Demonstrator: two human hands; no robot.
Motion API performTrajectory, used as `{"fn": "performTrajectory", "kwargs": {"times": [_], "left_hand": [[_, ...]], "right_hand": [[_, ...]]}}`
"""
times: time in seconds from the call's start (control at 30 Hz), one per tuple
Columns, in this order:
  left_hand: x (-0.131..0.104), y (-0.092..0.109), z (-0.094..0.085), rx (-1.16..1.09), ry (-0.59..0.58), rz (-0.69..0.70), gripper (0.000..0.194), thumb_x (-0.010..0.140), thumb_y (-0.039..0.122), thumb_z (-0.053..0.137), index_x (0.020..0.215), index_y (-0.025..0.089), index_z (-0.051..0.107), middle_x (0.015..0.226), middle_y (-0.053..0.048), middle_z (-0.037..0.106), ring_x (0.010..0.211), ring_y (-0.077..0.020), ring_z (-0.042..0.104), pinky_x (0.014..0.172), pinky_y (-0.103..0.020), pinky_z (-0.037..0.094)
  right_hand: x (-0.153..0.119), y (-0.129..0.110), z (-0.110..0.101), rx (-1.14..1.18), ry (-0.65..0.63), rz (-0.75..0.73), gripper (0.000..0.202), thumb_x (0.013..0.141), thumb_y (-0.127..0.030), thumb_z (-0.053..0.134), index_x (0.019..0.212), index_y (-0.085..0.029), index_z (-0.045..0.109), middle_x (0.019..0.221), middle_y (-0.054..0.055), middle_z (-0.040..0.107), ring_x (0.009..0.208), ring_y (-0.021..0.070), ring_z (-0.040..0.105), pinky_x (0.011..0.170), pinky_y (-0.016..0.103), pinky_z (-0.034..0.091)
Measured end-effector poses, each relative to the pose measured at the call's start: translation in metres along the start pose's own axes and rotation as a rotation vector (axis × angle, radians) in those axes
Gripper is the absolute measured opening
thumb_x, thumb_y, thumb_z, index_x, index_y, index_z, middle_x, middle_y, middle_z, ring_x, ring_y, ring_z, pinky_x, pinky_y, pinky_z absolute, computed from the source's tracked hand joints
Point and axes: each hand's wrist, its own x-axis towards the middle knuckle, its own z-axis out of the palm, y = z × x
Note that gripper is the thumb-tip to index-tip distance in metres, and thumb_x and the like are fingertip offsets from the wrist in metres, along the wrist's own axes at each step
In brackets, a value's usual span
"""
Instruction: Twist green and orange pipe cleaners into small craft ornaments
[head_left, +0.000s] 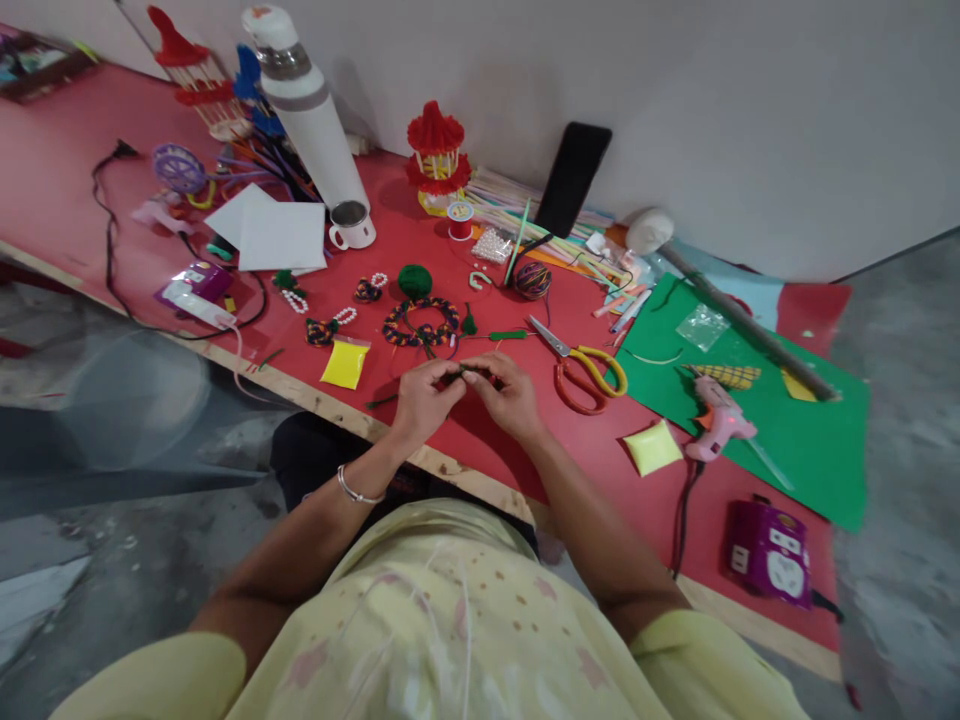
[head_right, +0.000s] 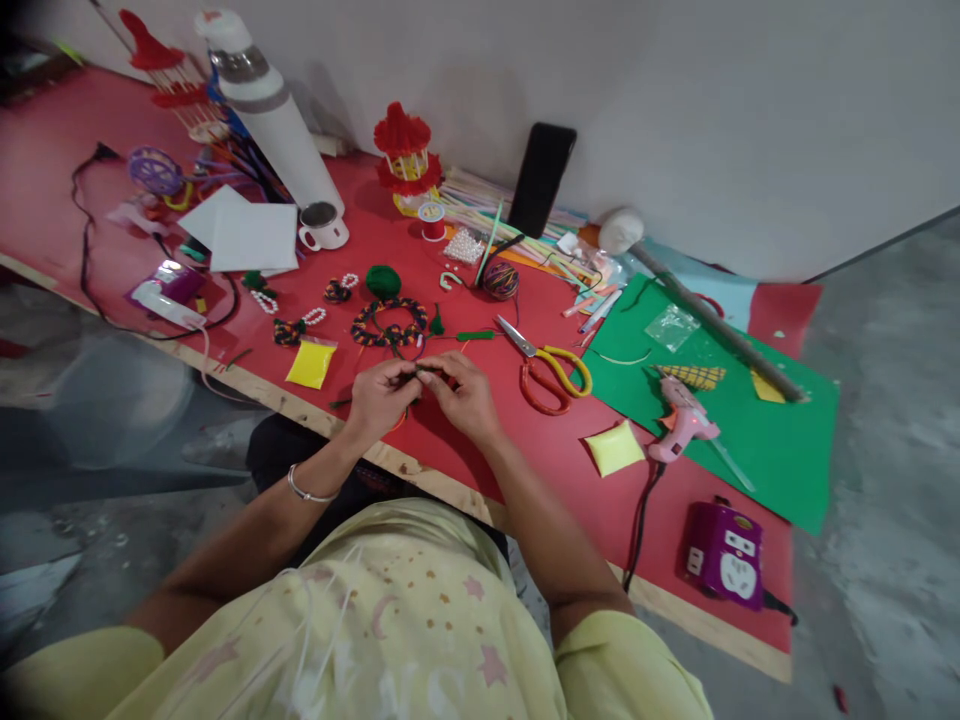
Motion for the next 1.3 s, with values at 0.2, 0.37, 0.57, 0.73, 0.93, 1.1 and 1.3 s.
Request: {"fn": "performTrajectory", "kwargs": {"times": [0.2, 0.37, 0.57, 0.73, 0.93, 1.1, 1.3], "left_hand": [[0.0, 0.0, 0.001, -0.02, -0.021, -0.007, 0.014, 0.08, 0.024, 0.066, 0.088, 0.017, 0.075, 0.076, -0.003, 0.072, 0.069, -0.0134, 0.065, 0.058, -0.021, 0.048], [0.0, -0.002, 0.001, -0.095, -0.047, -0.058, 0.017, 0.083, 0.032, 0.067, 0.088, 0.017, 0.074, 0.074, -0.003, 0.071, 0.063, -0.0128, 0.064, 0.057, -0.021, 0.049], [0.015, 0.004, -0.003, -0.149, -0.125, -0.046, 0.018, 0.082, 0.033, 0.067, 0.085, 0.017, 0.074, 0.068, -0.001, 0.068, 0.056, -0.0112, 0.056, 0.053, -0.021, 0.043], [0.06, 0.011, -0.001, -0.065, -0.353, 0.113, 0.01, 0.075, 0.021, 0.065, 0.072, 0.015, 0.072, 0.062, 0.002, 0.062, 0.057, -0.0096, 0.051, 0.055, -0.021, 0.037], [0.086, -0.003, 0.007, -0.171, -0.344, 0.056, 0.018, 0.077, 0.028, 0.065, 0.083, 0.014, 0.075, 0.064, 0.001, 0.063, 0.056, -0.0107, 0.051, 0.055, -0.022, 0.039], [0.079, -0.012, 0.006, -0.232, -0.384, -0.012, 0.021, 0.078, 0.033, 0.068, 0.084, 0.015, 0.075, 0.064, 0.001, 0.064, 0.052, -0.0102, 0.052, 0.053, -0.022, 0.039], [0.082, -0.017, 0.003, -0.269, -0.375, -0.053, 0.025, 0.077, 0.036, 0.07, 0.087, 0.014, 0.076, 0.062, 0.001, 0.065, 0.051, -0.0101, 0.055, 0.052, -0.022, 0.041]], "right_hand": [[-0.001, 0.001, 0.002, -0.095, 0.025, -0.015, 0.022, 0.098, -0.033, 0.053, 0.084, -0.02, 0.063, 0.083, 0.003, 0.062, 0.081, 0.0157, 0.058, 0.075, 0.03, 0.047], [-0.004, 0.006, 0.0, -0.003, 0.071, 0.151, 0.021, 0.092, -0.026, 0.054, 0.11, -0.021, 0.063, 0.102, 0.005, 0.067, 0.084, 0.0153, 0.061, 0.077, 0.029, 0.05], [0.001, -0.005, -0.021, -0.092, -0.077, 0.203, 0.053, 0.078, -0.013, 0.051, 0.129, -0.022, 0.061, 0.099, 0.002, 0.069, 0.059, 0.0098, 0.051, 0.058, 0.024, 0.046], [0.03, -0.014, -0.028, -0.191, -0.169, 0.026, 0.059, 0.073, -0.009, 0.054, 0.13, -0.024, 0.062, 0.116, 0.004, 0.072, 0.075, 0.0147, 0.066, 0.071, 0.028, 0.054], [0.044, 0.004, -0.02, -0.273, -0.018, -0.062, 0.038, 0.082, -0.015, 0.054, 0.114, -0.027, 0.07, 0.097, 0.003, 0.077, 0.083, 0.0217, 0.072, 0.077, 0.035, 0.057], [0.036, 0.013, -0.024, -0.179, -0.046, -0.072, 0.035, 0.083, -0.021, 0.062, 0.117, -0.027, 0.07, 0.108, 0.008, 0.076, 0.095, 0.0264, 0.07, 0.085, 0.042, 0.057], [0.04, 0.031, -0.025, -0.09, -0.009, 0.106, 0.045, 0.081, -0.044, 0.074, 0.119, -0.021, 0.071, 0.098, 0.006, 0.074, 0.086, 0.0206, 0.067, 0.08, 0.035, 0.055]]}}
